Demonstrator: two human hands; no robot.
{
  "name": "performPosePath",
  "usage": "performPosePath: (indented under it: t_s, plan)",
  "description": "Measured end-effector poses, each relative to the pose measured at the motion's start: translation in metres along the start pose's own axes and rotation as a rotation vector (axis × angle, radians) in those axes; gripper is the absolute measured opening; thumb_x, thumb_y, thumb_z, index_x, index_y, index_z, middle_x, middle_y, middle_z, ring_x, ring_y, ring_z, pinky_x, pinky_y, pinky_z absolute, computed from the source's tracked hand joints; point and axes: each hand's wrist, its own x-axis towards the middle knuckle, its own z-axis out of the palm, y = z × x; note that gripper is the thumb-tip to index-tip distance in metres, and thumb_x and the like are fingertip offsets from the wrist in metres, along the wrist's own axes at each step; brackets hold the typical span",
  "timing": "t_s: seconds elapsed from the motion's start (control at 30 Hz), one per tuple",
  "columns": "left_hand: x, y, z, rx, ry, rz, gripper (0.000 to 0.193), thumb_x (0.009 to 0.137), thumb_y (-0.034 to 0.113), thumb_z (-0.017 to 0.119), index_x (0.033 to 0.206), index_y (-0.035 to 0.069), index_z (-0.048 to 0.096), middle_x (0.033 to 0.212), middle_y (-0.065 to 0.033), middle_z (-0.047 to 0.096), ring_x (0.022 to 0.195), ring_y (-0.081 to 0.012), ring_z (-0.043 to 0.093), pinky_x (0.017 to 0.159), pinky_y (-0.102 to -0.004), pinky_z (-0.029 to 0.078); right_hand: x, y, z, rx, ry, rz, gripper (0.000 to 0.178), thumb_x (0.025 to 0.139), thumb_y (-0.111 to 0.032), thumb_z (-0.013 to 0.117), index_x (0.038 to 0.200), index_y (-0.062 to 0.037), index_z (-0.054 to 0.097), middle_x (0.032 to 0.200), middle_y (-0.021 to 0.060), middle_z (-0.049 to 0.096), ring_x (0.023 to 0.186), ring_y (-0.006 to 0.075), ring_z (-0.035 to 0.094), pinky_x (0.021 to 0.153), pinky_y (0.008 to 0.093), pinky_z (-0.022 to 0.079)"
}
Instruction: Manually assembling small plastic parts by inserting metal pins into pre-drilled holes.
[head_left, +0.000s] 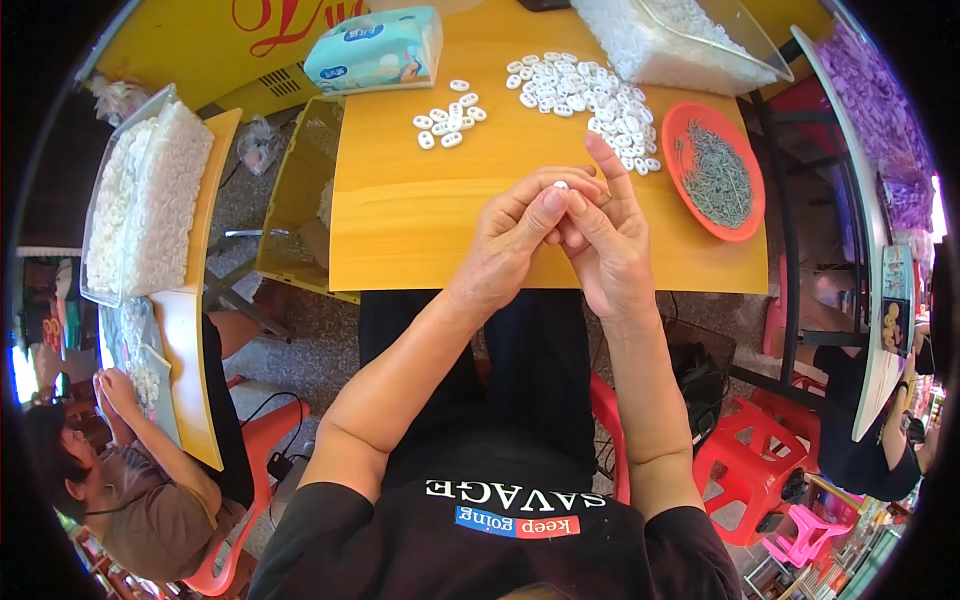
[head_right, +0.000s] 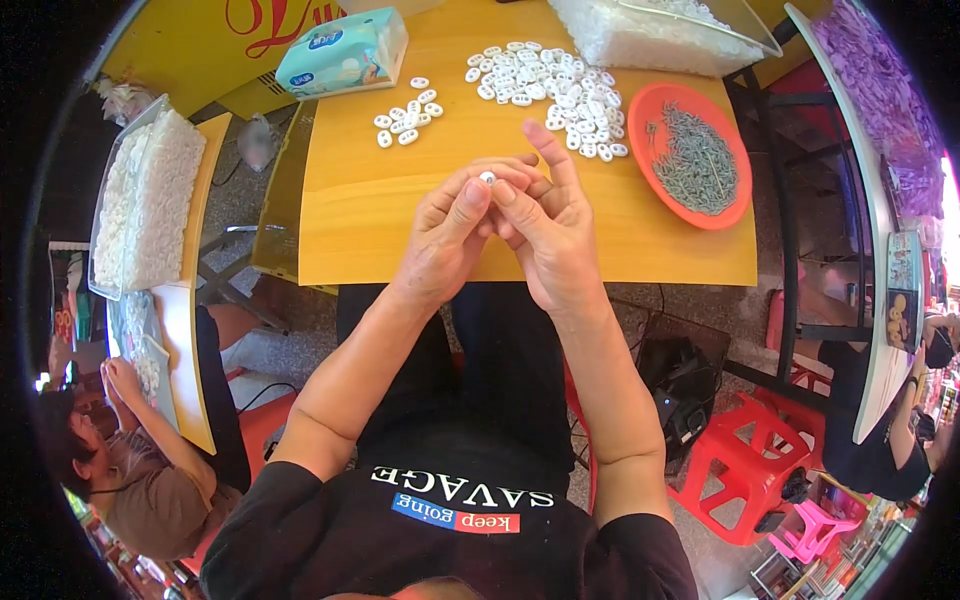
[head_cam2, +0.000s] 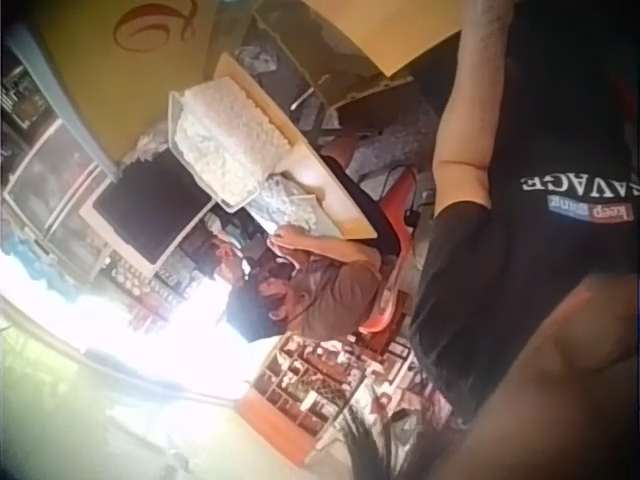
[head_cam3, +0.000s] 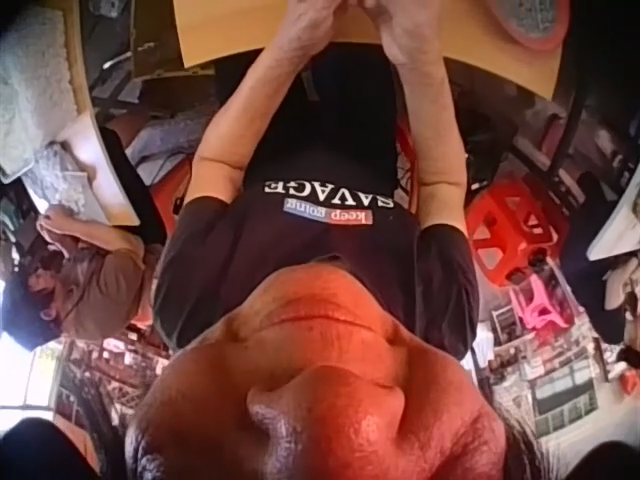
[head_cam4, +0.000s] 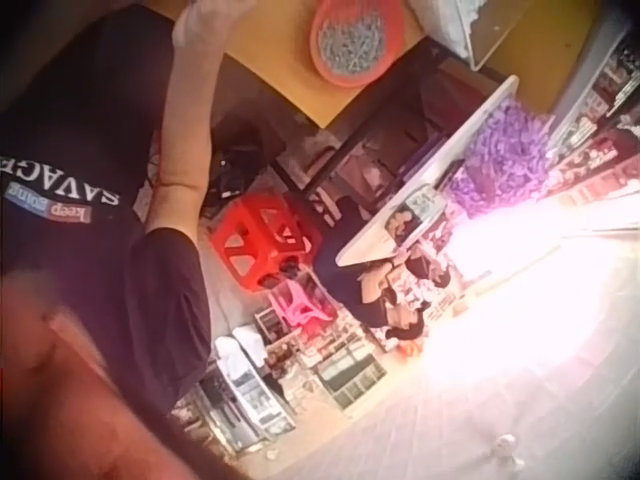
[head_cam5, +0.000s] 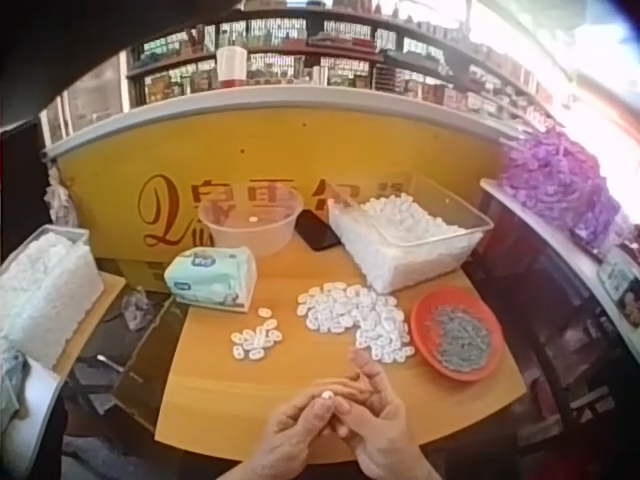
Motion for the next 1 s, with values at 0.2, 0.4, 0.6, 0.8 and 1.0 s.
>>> performPosePath:
  t_s: [0.2, 0.4, 0.6, 0.8, 1.0]
  plan:
    - [-0.004, 0.002, 0.003, -0.2, 0.008, 0.031, 0.025, 0.099, 0.02, 0.053, 0.107, 0.0, 0.064, 0.109, -0.0064, 0.063, 0.091, -0.0102, 0.055, 0.079, -0.0228, 0.045, -0.002, -0.002, 0.01, 0.017, -0.017, -0.011, 0.063, 0.089, -0.001, 0.064, 0.142, -0.0018, 0.03, 0.094, 0.0032, 0.059, 0.072, 0.007, 0.052, 0.067, 0.0197, 0.044]
    - [-0.006, 0.01, -0.018, -0.237, 0.032, -0.03, 0.026, 0.1, 0.021, 0.051, 0.108, -0.001, 0.064, 0.11, -0.0095, 0.064, 0.099, -0.013, 0.057, 0.087, -0.0262, 0.044, 0.007, 0.019, 0.015, 0.034, -0.035, -0.009, 0.059, 0.089, -0.004, 0.065, 0.138, 0.0003, 0.034, 0.096, 0.0031, 0.061, 0.071, 0.0068, 0.053, 0.066, 0.0194, 0.045]
    - [-0.023, 0.051, -0.054, 0.134, 0.232, 0.078, 0.03, 0.099, 0.021, 0.054, 0.116, -0.002, 0.061, 0.109, -0.0099, 0.064, 0.09, -0.0129, 0.059, 0.086, -0.0287, 0.048, -0.007, 0.002, 0.017, -0.286, -0.101, 0.098, 0.04, 0.095, -0.014, 0.06, 0.131, -0.0011, 0.05, 0.094, 0.0041, 0.064, 0.074, 0.0091, 0.059, 0.068, 0.0227, 0.049]
    - [-0.036, 0.107, -0.164, 0.79, 0.555, 0.093, 0.027, 0.094, 0.018, 0.062, 0.114, 0.0, 0.064, 0.088, 0.0006, 0.061, 0.079, -0.0051, 0.054, 0.075, -0.0204, 0.045, 0.017, -0.046, -0.052, -1.431, 0.084, -0.493, 0.015, 0.089, -0.009, 0.062, 0.1, -0.0015, 0.068, 0.089, 0.0126, 0.066, 0.074, 0.0239, 0.065, 0.067, 0.0326, 0.051]
    - [-0.044, 0.102, -0.245, 1.168, 0.667, -0.183, 0.066, 0.087, 0.035, 0.07, 0.138, 0.0, 0.045, 0.124, -0.0149, 0.054, 0.113, -0.023, 0.054, 0.098, -0.0323, 0.042, 0.029, -0.055, -0.072, -1.868, 0.1, -0.651, 0.013, 0.086, -0.012, 0.064, 0.097, -0.0055, 0.067, 0.091, 0.0122, 0.063, 0.075, 0.0324, 0.064, 0.065, 0.0403, 0.051]
